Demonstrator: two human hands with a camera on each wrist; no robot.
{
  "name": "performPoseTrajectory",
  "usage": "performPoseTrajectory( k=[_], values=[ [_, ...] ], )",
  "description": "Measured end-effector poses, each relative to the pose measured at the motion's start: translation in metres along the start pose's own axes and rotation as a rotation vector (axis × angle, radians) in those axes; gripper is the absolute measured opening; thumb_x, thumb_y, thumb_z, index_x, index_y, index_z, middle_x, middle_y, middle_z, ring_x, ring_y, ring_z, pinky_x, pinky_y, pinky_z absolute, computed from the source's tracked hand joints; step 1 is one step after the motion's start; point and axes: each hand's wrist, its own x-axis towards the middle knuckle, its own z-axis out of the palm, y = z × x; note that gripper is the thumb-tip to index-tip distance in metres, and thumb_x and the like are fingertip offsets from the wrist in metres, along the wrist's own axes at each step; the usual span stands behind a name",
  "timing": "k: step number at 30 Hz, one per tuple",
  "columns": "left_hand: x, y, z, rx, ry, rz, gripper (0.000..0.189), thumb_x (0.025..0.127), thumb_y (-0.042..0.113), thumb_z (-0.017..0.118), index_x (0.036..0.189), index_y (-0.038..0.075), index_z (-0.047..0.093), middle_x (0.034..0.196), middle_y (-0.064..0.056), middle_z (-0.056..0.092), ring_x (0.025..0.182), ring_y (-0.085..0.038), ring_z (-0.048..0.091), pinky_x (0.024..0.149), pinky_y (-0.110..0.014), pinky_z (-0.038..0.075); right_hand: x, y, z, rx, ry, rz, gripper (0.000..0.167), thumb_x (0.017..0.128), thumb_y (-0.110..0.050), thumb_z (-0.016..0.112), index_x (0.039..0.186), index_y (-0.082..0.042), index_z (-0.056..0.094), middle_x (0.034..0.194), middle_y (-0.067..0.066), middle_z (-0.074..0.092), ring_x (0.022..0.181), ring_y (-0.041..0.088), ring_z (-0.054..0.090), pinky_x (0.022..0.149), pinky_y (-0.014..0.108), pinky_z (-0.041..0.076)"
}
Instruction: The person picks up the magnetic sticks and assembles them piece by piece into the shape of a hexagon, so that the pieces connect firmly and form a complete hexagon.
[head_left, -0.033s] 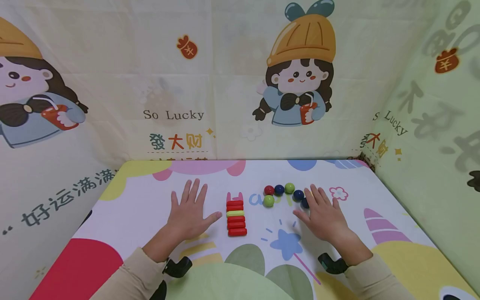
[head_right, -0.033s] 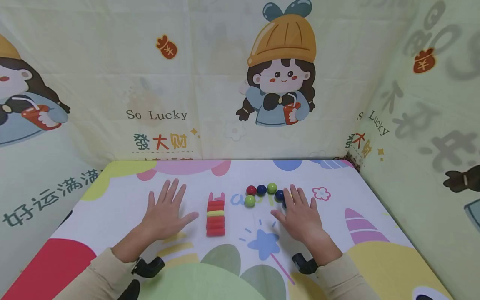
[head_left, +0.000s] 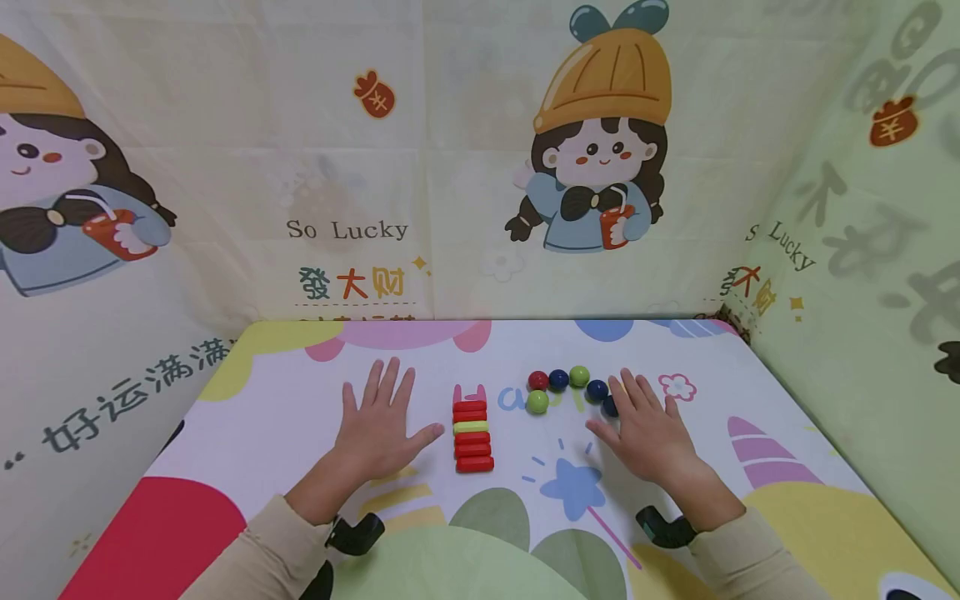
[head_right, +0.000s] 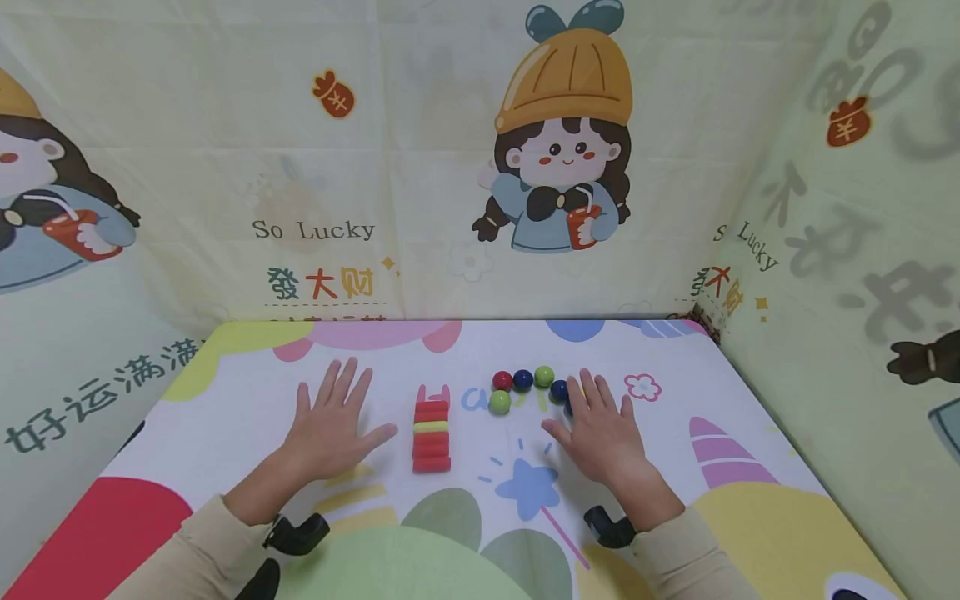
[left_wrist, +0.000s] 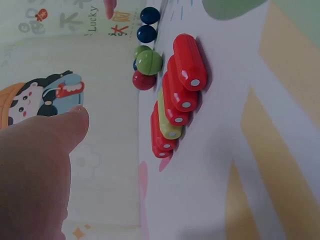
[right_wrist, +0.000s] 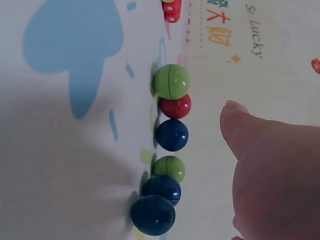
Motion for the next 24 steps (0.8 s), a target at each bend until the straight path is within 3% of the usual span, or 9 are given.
performPoseTrajectory(
  k=[5,8,14,18,24],
  values=[
    [-0.001,0.003,0.0,-0.023,0.003,0.012,0.098,0.089,0.062,0.059,0.158,0.004,0.022,0.164,-0.021,0.009,0.15,-0.043,0.0,0.11,-0.073,0.0,0.0,0.001,0.001,0.006,-0.004,0.003,0.079,0.098,-0.047,0.058,0.151,0.007,0.033,0.158,0.029,0.024,0.144,0.049,0.02,0.107,0.074,0.015],
    [-0.002,0.008,0.0,-0.062,0.029,0.052,0.098,0.089,0.06,0.061,0.158,0.003,0.022,0.164,-0.021,0.01,0.149,-0.042,0.003,0.109,-0.074,0.004,0.0,0.002,0.001,0.029,0.0,0.01,0.08,0.097,-0.048,0.059,0.151,0.007,0.034,0.157,0.029,0.025,0.144,0.049,0.022,0.106,0.074,0.018],
    [-0.005,0.02,0.005,-0.172,0.082,0.187,0.094,0.081,0.049,0.078,0.153,0.003,0.038,0.159,-0.017,0.03,0.144,-0.037,0.027,0.108,-0.065,0.029,0.003,0.01,0.005,0.124,0.052,-0.025,0.078,0.094,-0.042,0.067,0.146,0.01,0.039,0.153,0.032,0.033,0.138,0.05,0.034,0.106,0.065,0.032],
    [-0.008,0.027,0.012,-0.296,0.033,0.249,0.082,0.078,0.037,0.085,0.144,0.005,0.051,0.147,-0.012,0.047,0.134,-0.032,0.043,0.101,-0.055,0.044,0.005,0.018,0.01,0.183,0.042,-0.017,0.075,0.094,-0.036,0.069,0.145,0.011,0.04,0.151,0.032,0.035,0.135,0.051,0.037,0.104,0.063,0.036],
    [-0.008,0.035,0.024,-0.428,-0.092,0.255,0.058,0.081,0.028,0.085,0.13,0.008,0.061,0.125,-0.007,0.06,0.118,-0.028,0.053,0.089,-0.044,0.054,0.006,0.025,0.017,0.246,0.022,-0.01,0.073,0.095,-0.033,0.068,0.143,0.013,0.04,0.147,0.034,0.04,0.133,0.051,0.039,0.105,0.063,0.035]
  ],
)
